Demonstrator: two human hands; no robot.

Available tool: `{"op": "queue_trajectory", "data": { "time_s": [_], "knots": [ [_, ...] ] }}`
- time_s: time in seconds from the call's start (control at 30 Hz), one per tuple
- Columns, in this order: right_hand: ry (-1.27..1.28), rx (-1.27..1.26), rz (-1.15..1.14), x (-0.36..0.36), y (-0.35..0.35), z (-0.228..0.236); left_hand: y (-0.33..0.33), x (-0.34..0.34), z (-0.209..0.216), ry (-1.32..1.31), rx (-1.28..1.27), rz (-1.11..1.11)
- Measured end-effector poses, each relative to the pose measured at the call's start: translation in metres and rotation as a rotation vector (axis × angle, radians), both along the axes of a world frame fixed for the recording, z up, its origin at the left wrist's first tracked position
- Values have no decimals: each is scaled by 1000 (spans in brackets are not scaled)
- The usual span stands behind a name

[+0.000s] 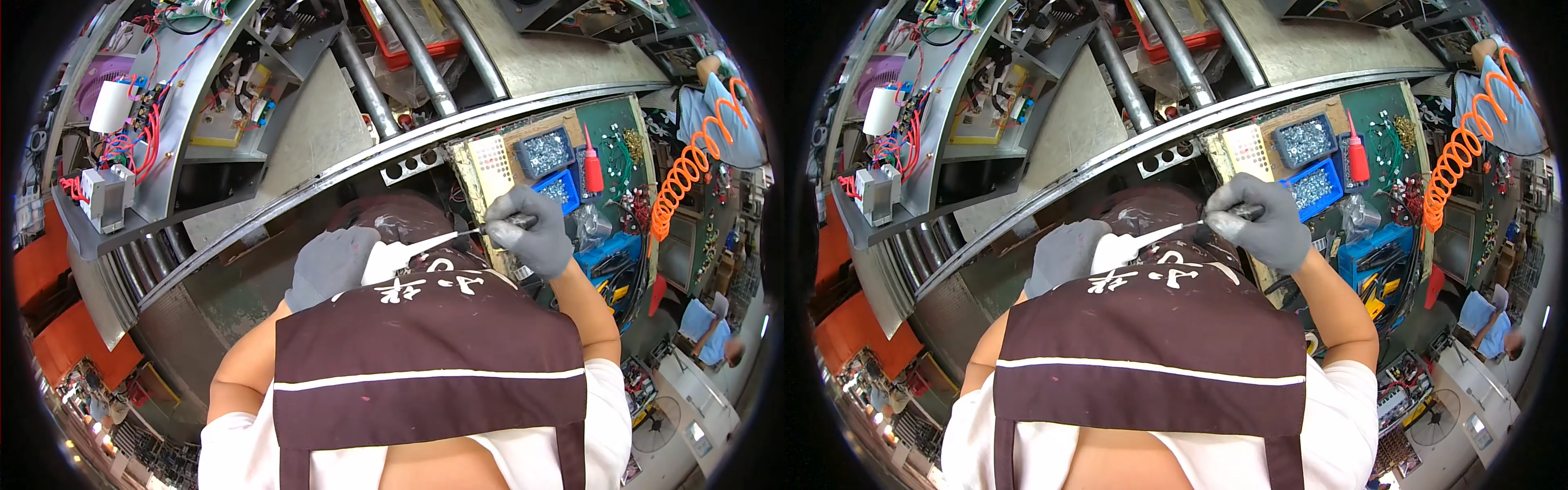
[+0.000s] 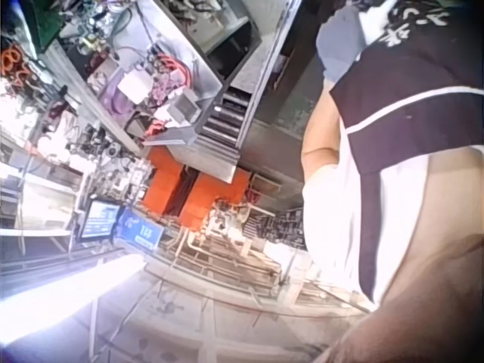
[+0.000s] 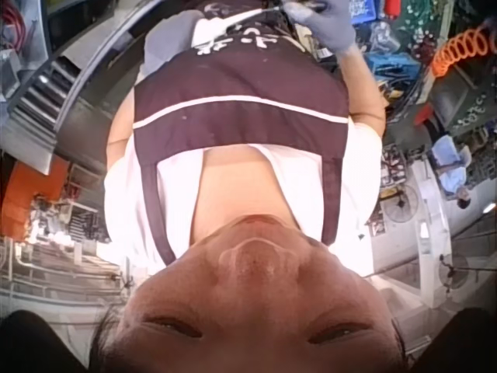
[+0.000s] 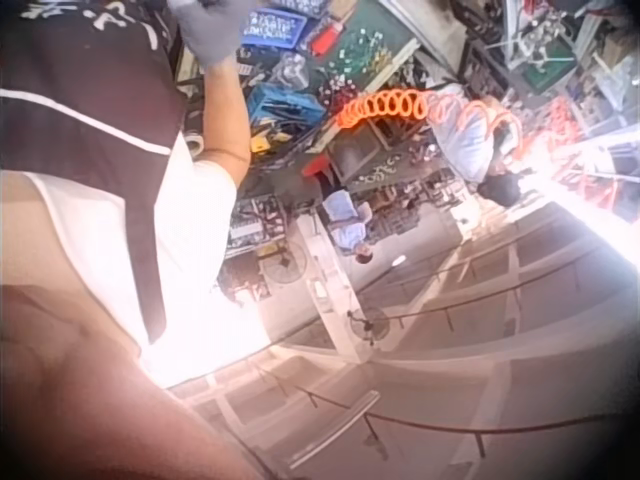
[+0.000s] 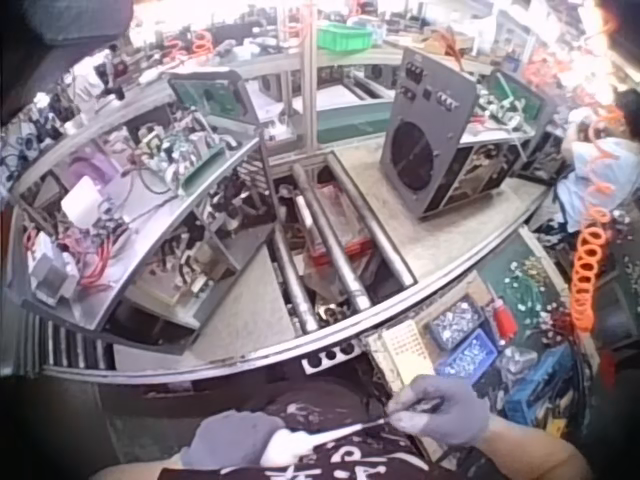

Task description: The person cleans a small white plastic component using a white cloth and a green-handled tool. They wipe the component thoroughly, then use the tool to scrape or clean specific areas before wiping it again. The task takes place at a workbench in a workshop environment.

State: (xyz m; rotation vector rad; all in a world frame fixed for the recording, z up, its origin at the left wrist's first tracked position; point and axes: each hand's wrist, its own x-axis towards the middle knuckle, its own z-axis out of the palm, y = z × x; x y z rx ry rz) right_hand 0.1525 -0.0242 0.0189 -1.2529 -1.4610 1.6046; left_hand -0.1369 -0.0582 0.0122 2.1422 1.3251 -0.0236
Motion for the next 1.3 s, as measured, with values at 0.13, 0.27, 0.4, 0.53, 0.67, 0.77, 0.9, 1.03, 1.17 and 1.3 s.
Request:
{"op": "queue_trajectory", "data": {
  "time_s": [0.13,0.27,0.4,0.53,0.67,0.77,0.9,1.03,1.17,1.3],
  "knots": [
    [6,-164,116,-12,9,-9,-1,-1,-3,-21,41,-10],
    [253,-471,34,-21,12,-12,-2,-2,-3,-36,57,-7],
    [398,-656,-114,-21,2,-27,-3,-2,-5,-2,84,-15],
    [525,-742,-158,-18,-2,-32,-3,-2,-2,-14,144,-27],
    [586,-759,-147,-15,-4,-35,-3,1,0,-4,189,-30],
    [638,-774,-132,-10,-5,-40,-2,1,-2,-10,196,-36],
    [640,-795,-170,-6,-4,-40,-1,3,-1,-2,192,-27],
    [617,-802,-156,-4,-3,-38,-5,1,-6,-9,242,-44],
    [684,-797,-149,0,-6,-48,-7,1,-7,-2,230,-35],
    [676,-820,-218,0,-6,-46,-7,3,-3,12,175,-19]
  ]
}}
